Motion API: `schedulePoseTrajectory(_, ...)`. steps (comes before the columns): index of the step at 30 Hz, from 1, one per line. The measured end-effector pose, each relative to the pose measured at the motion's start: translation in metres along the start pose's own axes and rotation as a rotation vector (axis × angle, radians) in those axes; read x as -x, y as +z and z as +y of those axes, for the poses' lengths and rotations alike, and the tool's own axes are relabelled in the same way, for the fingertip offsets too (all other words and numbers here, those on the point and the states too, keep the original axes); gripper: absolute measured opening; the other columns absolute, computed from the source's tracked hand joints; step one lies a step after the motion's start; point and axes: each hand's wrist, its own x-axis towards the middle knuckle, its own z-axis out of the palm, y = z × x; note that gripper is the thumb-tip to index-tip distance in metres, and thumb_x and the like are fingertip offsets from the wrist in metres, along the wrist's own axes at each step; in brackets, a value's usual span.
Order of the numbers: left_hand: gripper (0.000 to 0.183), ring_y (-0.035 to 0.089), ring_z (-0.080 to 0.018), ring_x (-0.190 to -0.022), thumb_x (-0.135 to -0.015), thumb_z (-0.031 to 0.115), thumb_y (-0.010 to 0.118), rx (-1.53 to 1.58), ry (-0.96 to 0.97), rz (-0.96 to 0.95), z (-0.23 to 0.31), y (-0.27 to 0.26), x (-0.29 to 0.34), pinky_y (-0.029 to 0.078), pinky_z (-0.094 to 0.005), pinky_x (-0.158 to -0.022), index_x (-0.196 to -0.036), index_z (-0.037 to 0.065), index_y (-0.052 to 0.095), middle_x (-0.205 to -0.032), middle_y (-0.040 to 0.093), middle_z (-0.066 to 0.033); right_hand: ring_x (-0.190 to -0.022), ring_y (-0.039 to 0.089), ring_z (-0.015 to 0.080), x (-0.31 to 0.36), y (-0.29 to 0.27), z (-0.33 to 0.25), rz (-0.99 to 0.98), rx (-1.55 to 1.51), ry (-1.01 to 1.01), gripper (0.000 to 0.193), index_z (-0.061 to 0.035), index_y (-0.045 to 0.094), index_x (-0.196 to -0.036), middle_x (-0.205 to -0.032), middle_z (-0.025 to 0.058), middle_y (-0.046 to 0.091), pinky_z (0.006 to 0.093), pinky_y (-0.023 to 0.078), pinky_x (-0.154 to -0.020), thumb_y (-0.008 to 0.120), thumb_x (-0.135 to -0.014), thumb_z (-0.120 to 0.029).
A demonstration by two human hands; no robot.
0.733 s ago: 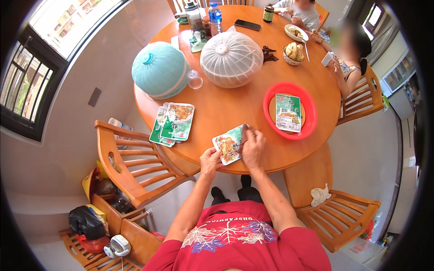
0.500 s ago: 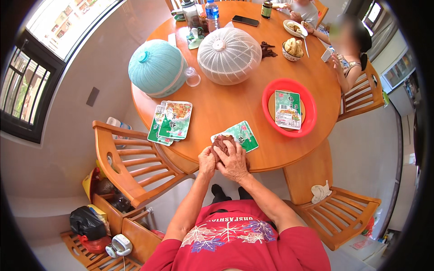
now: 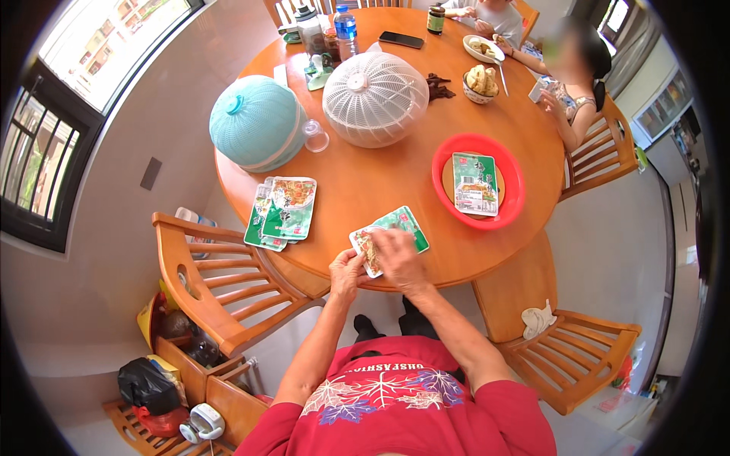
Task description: The person wipes the surface of several small food packets with a cloth, one by one, and places them into a red bowl. The person then wipes a small wooden side table.
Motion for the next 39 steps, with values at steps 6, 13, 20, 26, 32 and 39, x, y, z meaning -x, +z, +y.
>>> schedulePoseTrajectory(6, 0.018, 0.069, -0.019, -0.075, -0.091, 0.013, 0.063, 0.023, 0.028, -0.025, -0.002, -0.004, -0.003, 0.06, -0.0309, -0.055, -0.105, 0.003, 0.057, -0.093, 0.067, -0.0094, -0.104, 0.053, 0.0341, -0.012, 0.028, -0.006, -0.21, -0.2, -0.009, 0.029, -0.0062, 0.064, -0.107, -0.109, 0.0099, 0.057, 0.0401, 0.046, -0.091, 0.058, -0.079, -0.005)
schedulePoseTrajectory(13, 0.02, 0.07, -0.0214, -0.078, -0.09, 0.013, 0.063, 0.008, 0.01, -0.003, -0.001, -0.001, 0.0, 0.06, -0.0316, -0.055, -0.105, 0.003, 0.056, -0.095, 0.068, -0.0109, -0.096, 0.052, 0.0331, -0.017, 0.009, 0.054, -0.104, -0.007, 0.245, 0.023, -0.0101, 0.063, -0.1, -0.101, 0.0089, 0.057, 0.0423, 0.047, -0.083, 0.057, -0.079, -0.003)
schedulePoseTrajectory(20, 0.02, 0.07, -0.0191, -0.076, -0.089, 0.013, 0.065, 0.018, 0.042, 0.002, 0.001, 0.001, 0.004, 0.059, -0.0298, -0.055, -0.104, 0.001, 0.057, -0.093, 0.067, -0.0095, -0.096, 0.052, 0.0314, 0.012, 0.001, 0.018, 0.031, -0.079, 0.375, 0.022, -0.0077, 0.061, -0.101, -0.098, 0.0115, 0.057, 0.0419, 0.042, -0.083, 0.053, -0.082, -0.003)
schedulePoseTrajectory(26, 0.02, 0.069, -0.0181, -0.075, -0.09, 0.012, 0.064, 0.032, 0.054, -0.015, -0.002, -0.001, 0.003, 0.059, -0.0283, -0.055, -0.105, 0.001, 0.057, -0.094, 0.067, -0.0096, -0.104, 0.052, 0.0322, 0.04, -0.004, -0.02, -0.181, -0.083, 0.04, 0.031, -0.0047, 0.059, -0.11, -0.11, 0.0101, 0.056, 0.0388, 0.046, -0.09, 0.057, -0.079, -0.006)
schedulePoseTrajectory(32, 0.021, 0.07, -0.0196, -0.078, -0.09, 0.012, 0.063, -0.014, 0.018, -0.006, 0.003, -0.001, 0.006, 0.059, -0.029, -0.055, -0.107, 0.0, 0.057, -0.096, 0.067, -0.0104, -0.095, 0.053, 0.0324, 0.04, -0.023, 0.033, -0.13, 0.008, 0.291, 0.03, -0.0054, 0.061, -0.105, -0.104, 0.0107, 0.057, 0.0405, 0.046, -0.086, 0.059, -0.075, -0.004)
schedulePoseTrajectory(39, 0.026, 0.068, -0.017, -0.073, -0.089, 0.012, 0.064, 0.077, 0.098, -0.093, -0.009, -0.016, -0.005, 0.059, -0.0298, -0.057, -0.112, 0.002, 0.06, -0.094, 0.067, -0.0083, -0.096, 0.052, 0.0323, -0.017, 0.025, -0.014, -0.133, -0.212, -0.067, 0.017, -0.0081, 0.064, -0.094, -0.101, 0.0099, 0.057, 0.042, 0.045, -0.085, 0.058, -0.08, -0.013)
